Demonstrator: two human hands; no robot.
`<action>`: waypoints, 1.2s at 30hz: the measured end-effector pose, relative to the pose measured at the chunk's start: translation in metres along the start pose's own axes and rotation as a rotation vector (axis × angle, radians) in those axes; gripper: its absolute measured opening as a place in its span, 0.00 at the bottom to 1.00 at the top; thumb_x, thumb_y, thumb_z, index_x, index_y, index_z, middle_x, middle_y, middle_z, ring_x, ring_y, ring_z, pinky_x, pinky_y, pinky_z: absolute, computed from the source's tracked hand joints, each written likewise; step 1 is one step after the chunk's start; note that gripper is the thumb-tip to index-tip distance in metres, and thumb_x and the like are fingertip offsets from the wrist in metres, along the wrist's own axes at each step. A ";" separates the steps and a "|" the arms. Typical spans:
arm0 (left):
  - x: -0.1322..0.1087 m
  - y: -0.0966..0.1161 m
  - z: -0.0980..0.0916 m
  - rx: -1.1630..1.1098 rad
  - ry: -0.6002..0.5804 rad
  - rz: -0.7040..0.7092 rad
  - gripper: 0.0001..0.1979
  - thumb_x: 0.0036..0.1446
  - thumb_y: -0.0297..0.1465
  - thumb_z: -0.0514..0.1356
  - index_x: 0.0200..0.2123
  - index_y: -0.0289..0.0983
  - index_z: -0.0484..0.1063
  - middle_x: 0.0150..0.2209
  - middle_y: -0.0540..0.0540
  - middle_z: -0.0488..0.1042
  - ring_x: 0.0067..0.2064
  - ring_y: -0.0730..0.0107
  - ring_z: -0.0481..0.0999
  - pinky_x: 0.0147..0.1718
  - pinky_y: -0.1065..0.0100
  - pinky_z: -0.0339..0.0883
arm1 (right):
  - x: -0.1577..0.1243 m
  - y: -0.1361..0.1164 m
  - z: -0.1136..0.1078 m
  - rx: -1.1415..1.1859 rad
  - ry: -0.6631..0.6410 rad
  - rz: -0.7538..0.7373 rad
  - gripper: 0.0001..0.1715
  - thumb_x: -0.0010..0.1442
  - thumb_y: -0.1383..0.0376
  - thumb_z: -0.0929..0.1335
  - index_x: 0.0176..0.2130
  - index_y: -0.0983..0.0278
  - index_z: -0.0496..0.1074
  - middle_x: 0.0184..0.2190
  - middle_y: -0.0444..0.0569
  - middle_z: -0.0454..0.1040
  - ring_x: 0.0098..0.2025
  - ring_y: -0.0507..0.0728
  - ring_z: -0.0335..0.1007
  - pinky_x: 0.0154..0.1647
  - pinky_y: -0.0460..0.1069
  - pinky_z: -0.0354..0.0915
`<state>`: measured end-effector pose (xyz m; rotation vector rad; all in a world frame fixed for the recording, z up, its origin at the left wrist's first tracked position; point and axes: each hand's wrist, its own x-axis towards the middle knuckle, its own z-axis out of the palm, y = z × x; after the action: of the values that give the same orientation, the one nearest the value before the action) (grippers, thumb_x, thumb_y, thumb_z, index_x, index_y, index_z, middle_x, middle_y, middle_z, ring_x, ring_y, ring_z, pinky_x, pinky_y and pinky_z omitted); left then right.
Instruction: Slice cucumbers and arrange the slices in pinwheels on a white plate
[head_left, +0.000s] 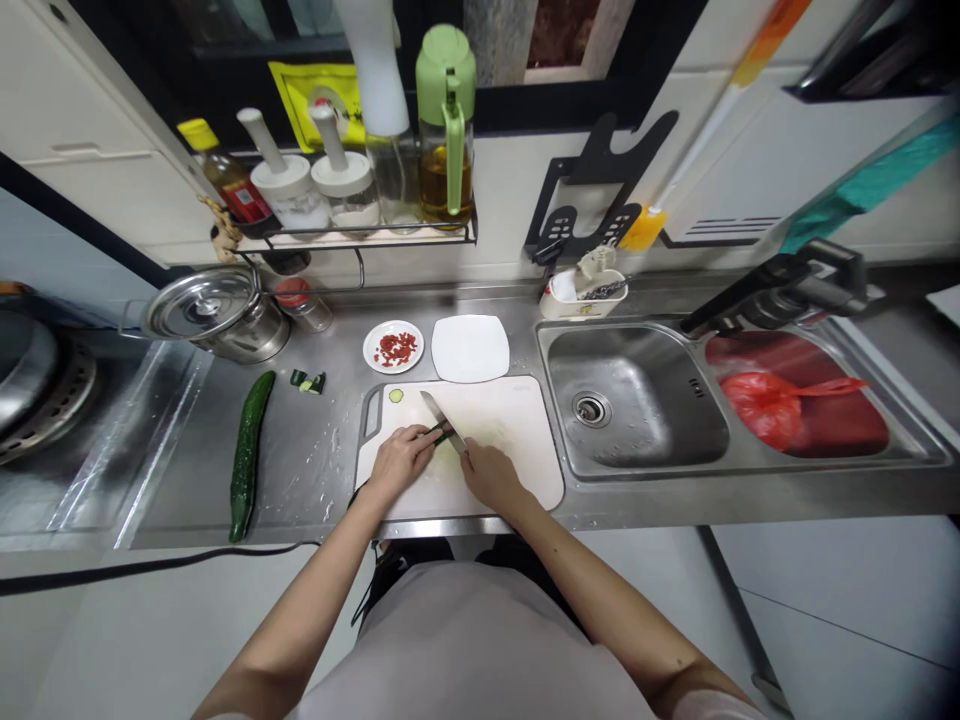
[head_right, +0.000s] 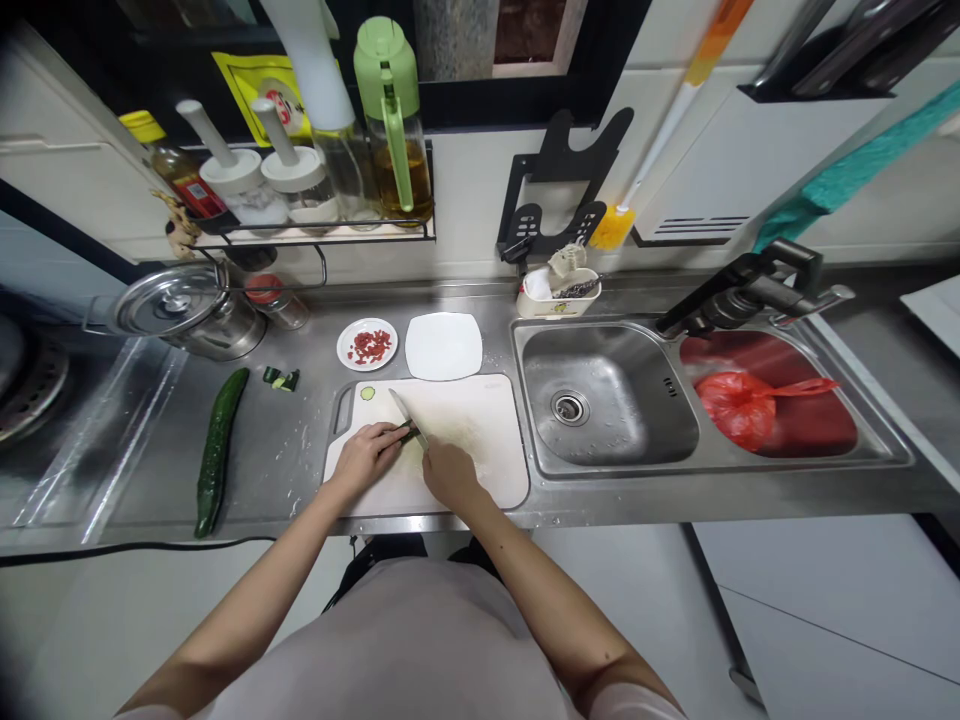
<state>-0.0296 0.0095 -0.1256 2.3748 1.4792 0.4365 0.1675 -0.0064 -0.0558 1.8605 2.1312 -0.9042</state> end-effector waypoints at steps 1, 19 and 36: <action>0.000 0.000 0.000 -0.001 0.001 0.002 0.17 0.63 0.32 0.54 0.54 0.46 0.73 0.48 0.46 0.75 0.45 0.65 0.73 0.44 0.66 0.69 | 0.000 0.000 0.000 0.000 -0.001 0.002 0.20 0.69 0.64 0.53 0.52 0.67 0.65 0.42 0.56 0.77 0.44 0.60 0.74 0.40 0.49 0.62; 0.001 -0.003 0.003 -0.031 0.009 -0.006 0.17 0.63 0.32 0.56 0.53 0.47 0.74 0.48 0.47 0.76 0.45 0.65 0.74 0.45 0.65 0.69 | -0.008 0.000 0.000 -0.036 -0.053 -0.014 0.21 0.68 0.67 0.54 0.54 0.69 0.66 0.42 0.60 0.77 0.46 0.61 0.74 0.43 0.51 0.64; 0.005 -0.004 -0.001 -0.089 -0.014 -0.030 0.17 0.62 0.31 0.56 0.53 0.47 0.74 0.48 0.48 0.77 0.46 0.66 0.74 0.46 0.65 0.69 | -0.033 0.014 -0.002 -0.089 -0.141 0.000 0.21 0.66 0.70 0.56 0.53 0.69 0.68 0.42 0.61 0.77 0.46 0.63 0.75 0.40 0.51 0.62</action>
<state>-0.0315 0.0156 -0.1260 2.2795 1.4565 0.4673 0.1880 -0.0320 -0.0423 1.7020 2.0525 -0.8973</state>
